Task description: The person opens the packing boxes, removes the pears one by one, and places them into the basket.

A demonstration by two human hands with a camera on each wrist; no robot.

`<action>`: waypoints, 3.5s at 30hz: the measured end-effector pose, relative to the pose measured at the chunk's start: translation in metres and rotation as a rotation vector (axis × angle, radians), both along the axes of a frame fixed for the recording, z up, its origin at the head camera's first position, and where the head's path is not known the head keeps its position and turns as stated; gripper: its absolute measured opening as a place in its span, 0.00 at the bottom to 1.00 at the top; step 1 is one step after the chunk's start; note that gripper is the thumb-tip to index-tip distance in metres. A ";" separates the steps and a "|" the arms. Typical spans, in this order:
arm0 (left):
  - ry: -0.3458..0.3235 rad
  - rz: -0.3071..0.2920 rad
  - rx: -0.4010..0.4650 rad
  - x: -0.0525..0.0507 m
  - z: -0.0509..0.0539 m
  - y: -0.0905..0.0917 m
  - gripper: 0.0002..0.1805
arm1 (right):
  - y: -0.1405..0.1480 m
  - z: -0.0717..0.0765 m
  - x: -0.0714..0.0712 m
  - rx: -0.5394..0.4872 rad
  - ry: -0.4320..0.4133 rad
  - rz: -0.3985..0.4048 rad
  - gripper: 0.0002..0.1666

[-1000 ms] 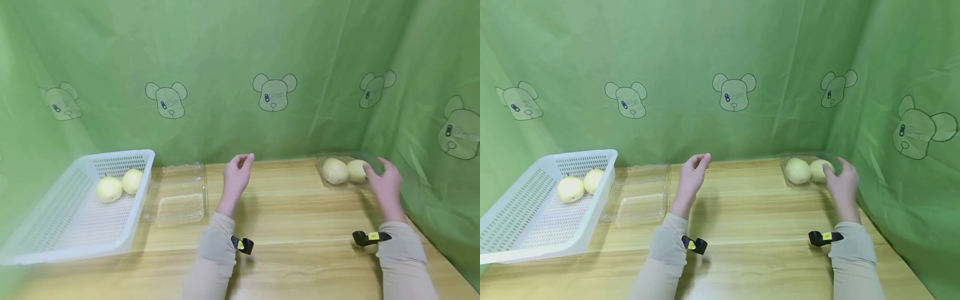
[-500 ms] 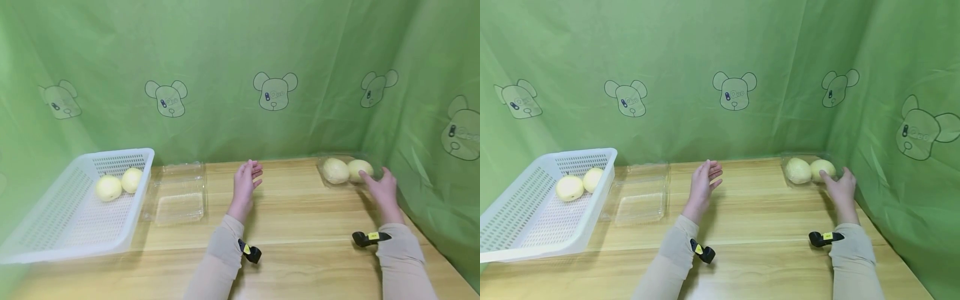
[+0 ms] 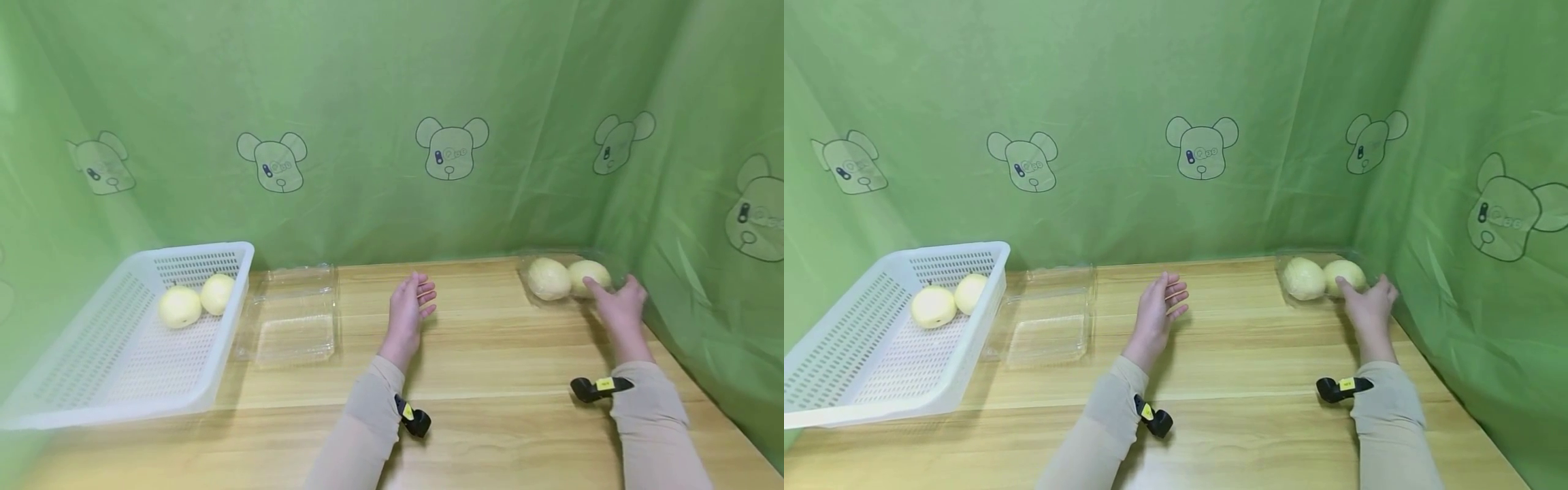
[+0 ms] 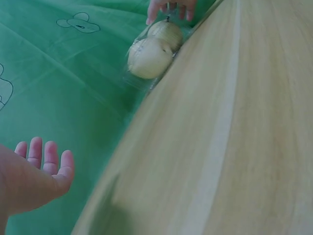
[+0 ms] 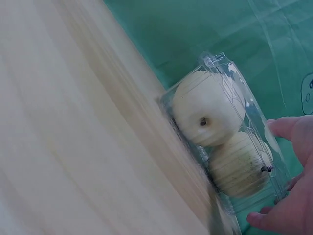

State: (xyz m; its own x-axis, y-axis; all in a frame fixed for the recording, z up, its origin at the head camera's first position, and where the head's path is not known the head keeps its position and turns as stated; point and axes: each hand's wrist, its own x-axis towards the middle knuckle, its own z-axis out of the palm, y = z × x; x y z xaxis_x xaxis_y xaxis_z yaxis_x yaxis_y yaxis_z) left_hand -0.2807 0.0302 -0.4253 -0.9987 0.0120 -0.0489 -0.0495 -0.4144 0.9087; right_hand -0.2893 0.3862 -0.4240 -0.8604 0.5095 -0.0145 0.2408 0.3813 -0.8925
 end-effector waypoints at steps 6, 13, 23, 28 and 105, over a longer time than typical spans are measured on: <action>-0.016 -0.007 -0.019 -0.001 -0.005 -0.001 0.27 | -0.015 0.003 0.001 0.025 -0.021 0.054 0.61; -0.042 -0.026 -0.008 -0.004 -0.009 -0.002 0.29 | -0.037 0.002 -0.003 0.076 0.022 0.116 0.58; -0.064 -0.056 0.001 -0.006 -0.012 -0.005 0.28 | -0.064 0.006 -0.004 0.134 0.011 0.184 0.57; -0.072 -0.063 -0.006 -0.005 -0.012 -0.006 0.26 | -0.074 0.008 -0.004 0.188 -0.027 0.225 0.59; -0.135 0.076 -0.042 -0.015 -0.021 -0.067 0.23 | -0.193 0.015 0.037 0.546 0.075 0.567 0.38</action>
State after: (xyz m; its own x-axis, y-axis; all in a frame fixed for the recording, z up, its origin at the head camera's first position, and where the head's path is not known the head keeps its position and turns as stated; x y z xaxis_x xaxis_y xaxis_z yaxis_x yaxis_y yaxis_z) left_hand -0.2958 -0.0368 -0.4466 -0.9810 -0.0685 -0.1815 -0.1420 -0.3838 0.9124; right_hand -0.2522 0.1929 -0.4086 -0.9797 -0.0885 0.1798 -0.1747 0.8167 -0.5500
